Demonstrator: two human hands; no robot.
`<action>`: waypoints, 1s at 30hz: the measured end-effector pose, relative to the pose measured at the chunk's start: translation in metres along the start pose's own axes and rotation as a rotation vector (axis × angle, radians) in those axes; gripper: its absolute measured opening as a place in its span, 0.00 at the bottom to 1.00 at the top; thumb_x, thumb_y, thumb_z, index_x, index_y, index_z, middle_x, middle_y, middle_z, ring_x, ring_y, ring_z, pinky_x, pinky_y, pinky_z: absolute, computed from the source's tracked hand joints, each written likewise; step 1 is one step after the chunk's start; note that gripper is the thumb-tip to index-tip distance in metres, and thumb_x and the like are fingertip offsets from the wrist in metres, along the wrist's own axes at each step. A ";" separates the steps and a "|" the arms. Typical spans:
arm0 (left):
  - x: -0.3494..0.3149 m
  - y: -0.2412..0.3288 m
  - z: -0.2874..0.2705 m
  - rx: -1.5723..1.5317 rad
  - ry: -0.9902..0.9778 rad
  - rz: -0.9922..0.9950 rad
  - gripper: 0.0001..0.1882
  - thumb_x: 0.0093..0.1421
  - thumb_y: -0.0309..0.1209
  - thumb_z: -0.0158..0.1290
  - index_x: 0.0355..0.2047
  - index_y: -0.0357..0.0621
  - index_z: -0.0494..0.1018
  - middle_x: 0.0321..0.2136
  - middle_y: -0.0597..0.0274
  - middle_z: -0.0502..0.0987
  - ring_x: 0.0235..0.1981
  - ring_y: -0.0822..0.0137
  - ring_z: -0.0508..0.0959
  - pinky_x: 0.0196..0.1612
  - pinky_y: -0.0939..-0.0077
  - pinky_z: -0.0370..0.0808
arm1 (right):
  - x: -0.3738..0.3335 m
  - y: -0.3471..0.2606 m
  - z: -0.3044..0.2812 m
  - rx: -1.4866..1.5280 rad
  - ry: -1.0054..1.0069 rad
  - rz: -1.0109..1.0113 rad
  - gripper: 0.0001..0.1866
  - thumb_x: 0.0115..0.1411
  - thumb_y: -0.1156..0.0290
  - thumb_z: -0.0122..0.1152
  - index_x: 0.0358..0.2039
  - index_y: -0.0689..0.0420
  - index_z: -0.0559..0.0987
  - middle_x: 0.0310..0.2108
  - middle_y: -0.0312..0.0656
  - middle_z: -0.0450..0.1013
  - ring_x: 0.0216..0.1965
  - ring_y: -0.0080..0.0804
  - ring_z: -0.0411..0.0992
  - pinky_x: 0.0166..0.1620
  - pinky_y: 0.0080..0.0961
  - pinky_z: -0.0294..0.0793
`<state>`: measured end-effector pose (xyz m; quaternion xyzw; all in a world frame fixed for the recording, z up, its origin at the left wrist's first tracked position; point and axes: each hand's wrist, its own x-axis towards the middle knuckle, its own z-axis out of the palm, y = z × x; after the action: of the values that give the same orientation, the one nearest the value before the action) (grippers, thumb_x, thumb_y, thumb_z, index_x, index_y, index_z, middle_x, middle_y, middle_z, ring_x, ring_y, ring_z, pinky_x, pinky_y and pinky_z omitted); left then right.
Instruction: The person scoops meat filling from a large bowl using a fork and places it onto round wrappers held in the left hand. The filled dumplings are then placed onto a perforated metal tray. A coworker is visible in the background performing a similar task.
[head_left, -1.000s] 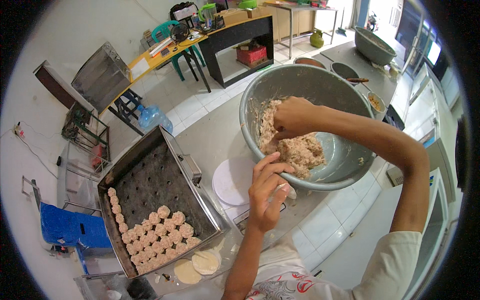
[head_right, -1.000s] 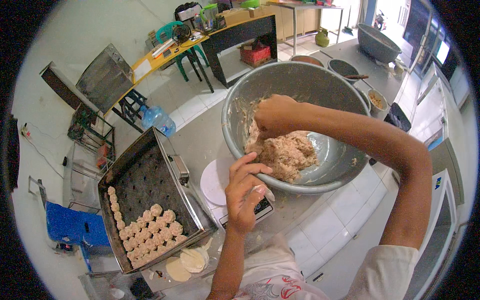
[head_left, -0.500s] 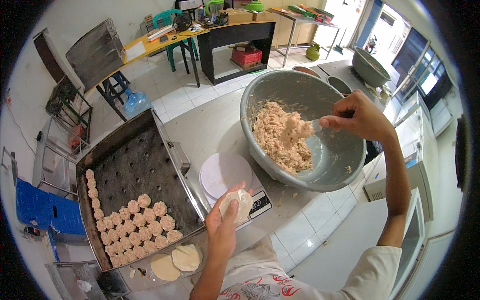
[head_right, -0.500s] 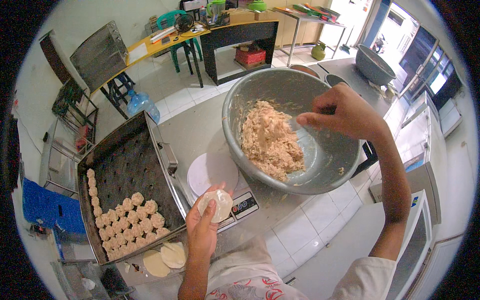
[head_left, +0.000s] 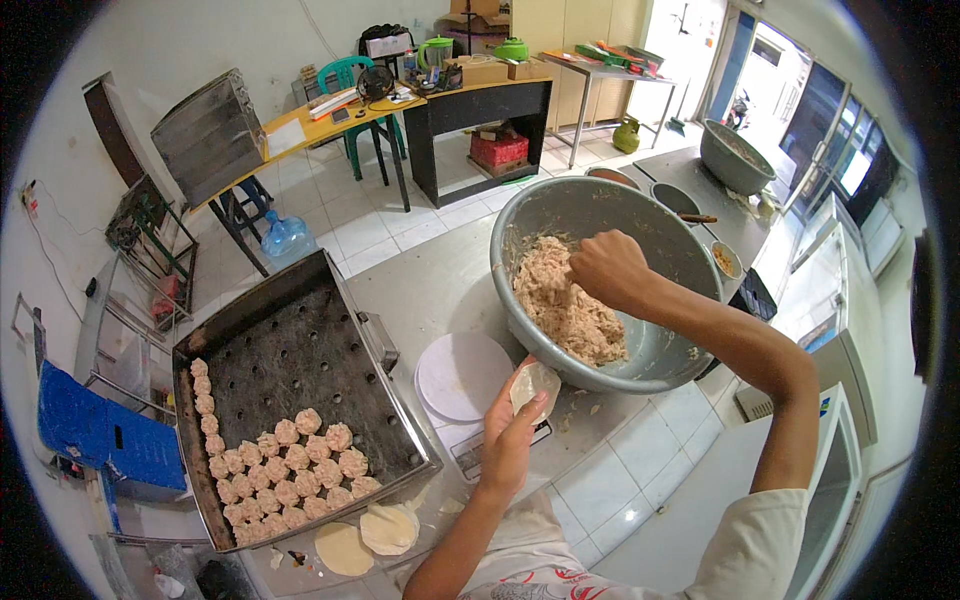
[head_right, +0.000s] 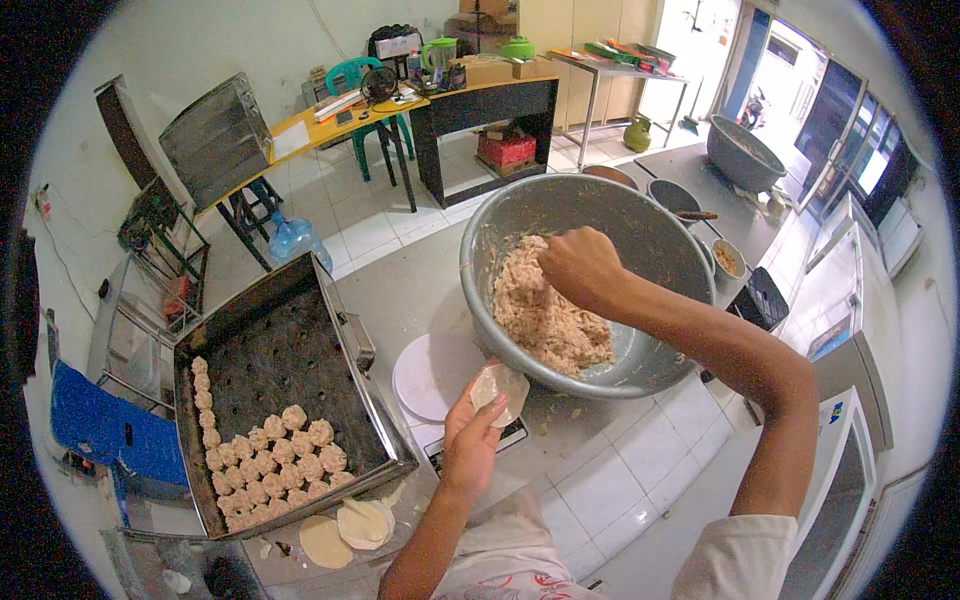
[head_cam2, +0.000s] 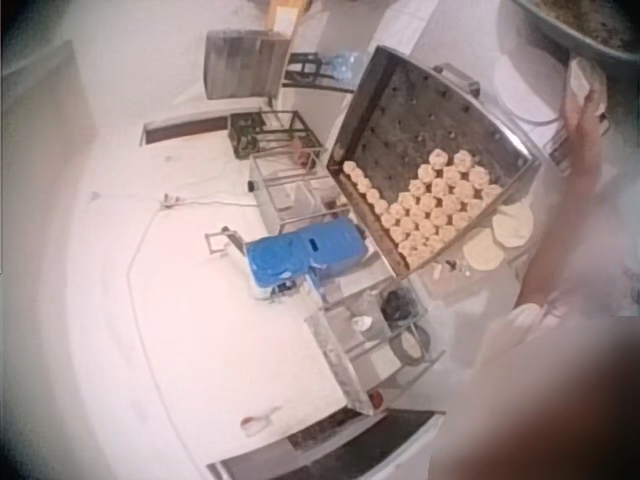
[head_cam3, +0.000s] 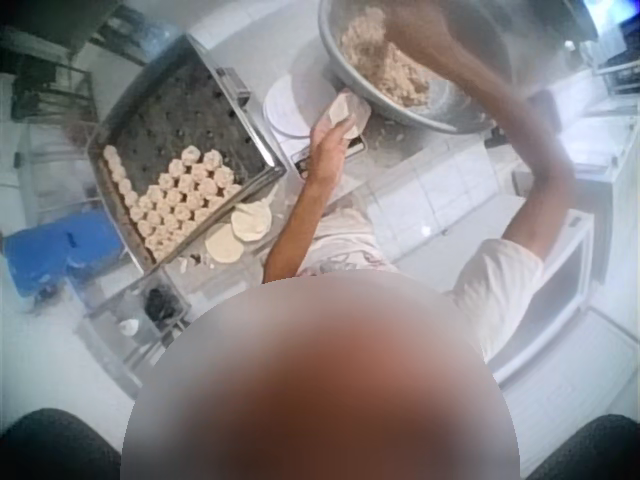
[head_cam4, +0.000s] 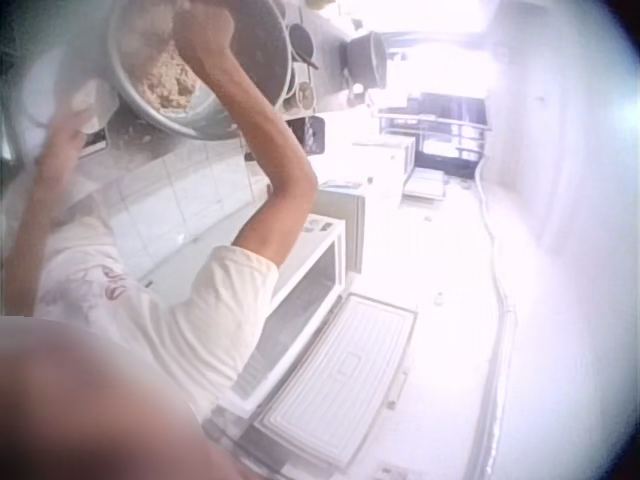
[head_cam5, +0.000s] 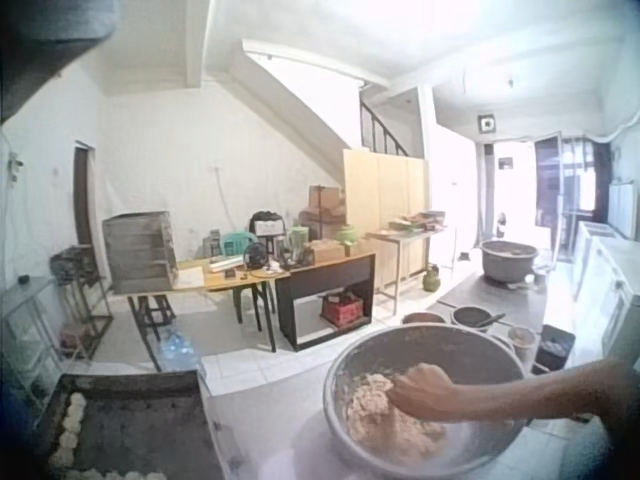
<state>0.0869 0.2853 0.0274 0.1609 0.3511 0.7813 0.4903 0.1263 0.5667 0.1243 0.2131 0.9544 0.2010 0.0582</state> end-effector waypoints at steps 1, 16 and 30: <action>0.000 0.000 0.000 0.005 0.009 -0.016 0.31 0.72 0.24 0.53 0.74 0.33 0.62 0.67 0.53 0.73 0.68 0.62 0.72 0.73 0.65 0.65 | -0.012 -0.002 -0.002 0.096 -0.006 0.041 0.20 0.66 0.52 0.68 0.30 0.57 0.90 0.28 0.51 0.84 0.34 0.49 0.86 0.38 0.44 0.86; -0.010 0.015 -0.011 -0.220 0.011 -0.088 0.29 0.74 0.24 0.50 0.73 0.31 0.63 0.66 0.51 0.73 0.67 0.61 0.74 0.73 0.65 0.66 | -0.073 0.085 -0.037 0.808 -0.100 0.202 0.28 0.68 0.45 0.70 0.24 0.58 0.88 0.17 0.37 0.75 0.19 0.24 0.70 0.25 0.32 0.67; -0.010 0.005 -0.002 -0.161 -0.039 -0.161 0.33 0.72 0.25 0.53 0.75 0.32 0.59 0.67 0.52 0.72 0.68 0.63 0.72 0.72 0.66 0.66 | -0.048 0.036 -0.017 0.630 -0.298 0.158 0.30 0.69 0.43 0.67 0.28 0.61 0.90 0.21 0.44 0.81 0.25 0.38 0.81 0.33 0.41 0.80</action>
<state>0.0872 0.2746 0.0299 0.1077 0.2895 0.7616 0.5697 0.1802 0.5695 0.1561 0.3207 0.9311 -0.1323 0.1125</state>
